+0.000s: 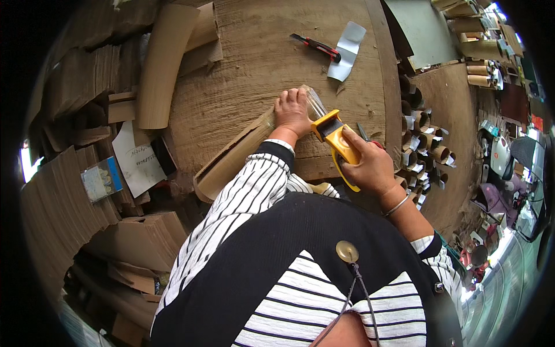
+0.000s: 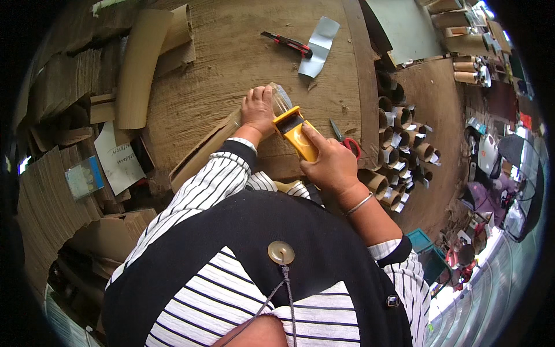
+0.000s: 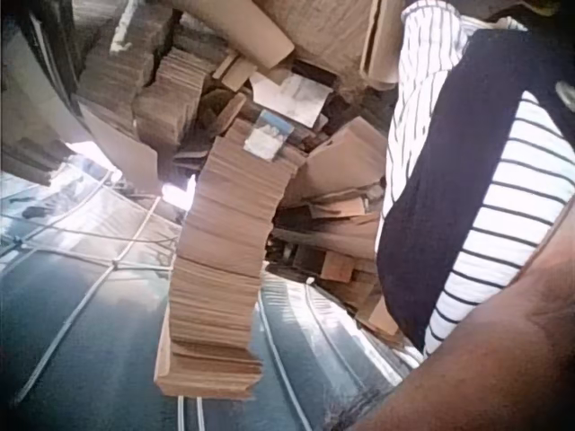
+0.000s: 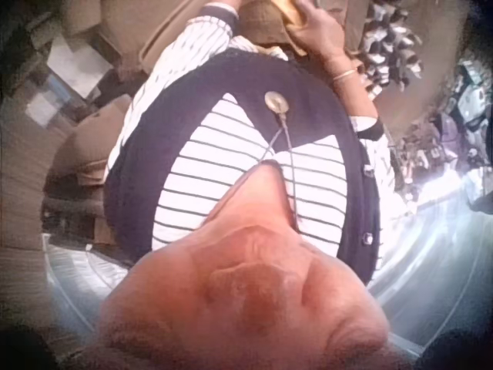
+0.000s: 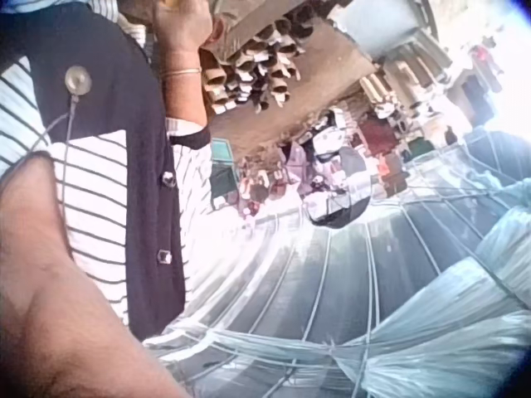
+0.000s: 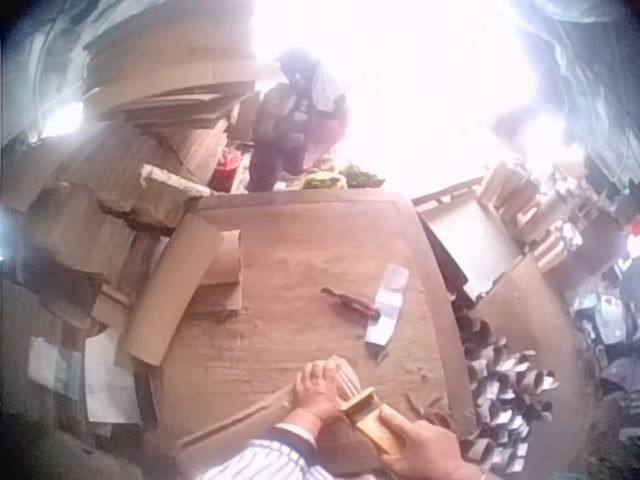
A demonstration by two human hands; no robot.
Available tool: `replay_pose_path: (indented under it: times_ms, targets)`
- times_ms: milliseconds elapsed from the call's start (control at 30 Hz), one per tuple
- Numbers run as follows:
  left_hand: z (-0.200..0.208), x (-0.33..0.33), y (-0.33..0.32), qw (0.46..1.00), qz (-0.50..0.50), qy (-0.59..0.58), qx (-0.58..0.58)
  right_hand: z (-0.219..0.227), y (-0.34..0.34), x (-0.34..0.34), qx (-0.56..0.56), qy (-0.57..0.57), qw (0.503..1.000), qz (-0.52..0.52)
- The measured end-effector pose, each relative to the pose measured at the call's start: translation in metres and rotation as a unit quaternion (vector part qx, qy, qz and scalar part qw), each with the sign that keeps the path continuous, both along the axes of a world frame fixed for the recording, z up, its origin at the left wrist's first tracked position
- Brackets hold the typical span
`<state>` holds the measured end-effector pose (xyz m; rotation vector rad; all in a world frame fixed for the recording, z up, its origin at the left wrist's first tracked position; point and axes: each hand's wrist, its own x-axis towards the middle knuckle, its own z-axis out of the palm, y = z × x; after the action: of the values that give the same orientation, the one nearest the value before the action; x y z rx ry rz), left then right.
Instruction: The person places a plastic-wrapped item into a cardboard tube, rolls the tube to secure the contents, and uses a tape dispenser to seal the seam. The person then places the finished tube aside and repeats the process with another item.
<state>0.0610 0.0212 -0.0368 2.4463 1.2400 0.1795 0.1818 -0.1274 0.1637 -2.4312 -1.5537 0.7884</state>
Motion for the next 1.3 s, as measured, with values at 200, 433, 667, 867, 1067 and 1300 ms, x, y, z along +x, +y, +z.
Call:
replay_pose_path:
  times_ms: [200,433,667,867,1067,1300]
  targets:
    - [0.033,0.001,0.009,0.992,0.001,0.075,-0.097,-0.019,-0.050,0.016,0.048,-0.007,0.999,0.023]
    - [0.025,0.000,0.031,0.993,-0.025,0.043,-0.108,-0.071,-0.075,0.025,0.081,0.016,0.997,0.008]
    - [-0.002,-0.015,0.085,0.959,-0.031,0.002,-0.281,-0.140,-0.049,0.020,0.115,0.042,0.992,0.004]
    - [-0.010,-0.018,0.139,0.861,-0.002,-0.064,-0.504,-0.163,0.002,0.020,0.148,0.039,0.988,0.014]
    - [0.016,-0.050,0.189,0.885,0.002,-0.046,-0.463,-0.155,0.073,0.009,0.191,0.044,0.981,0.001]
    - [0.008,-0.027,0.109,0.988,0.006,0.149,-0.029,-0.131,0.105,0.010,0.138,0.080,0.987,0.003]
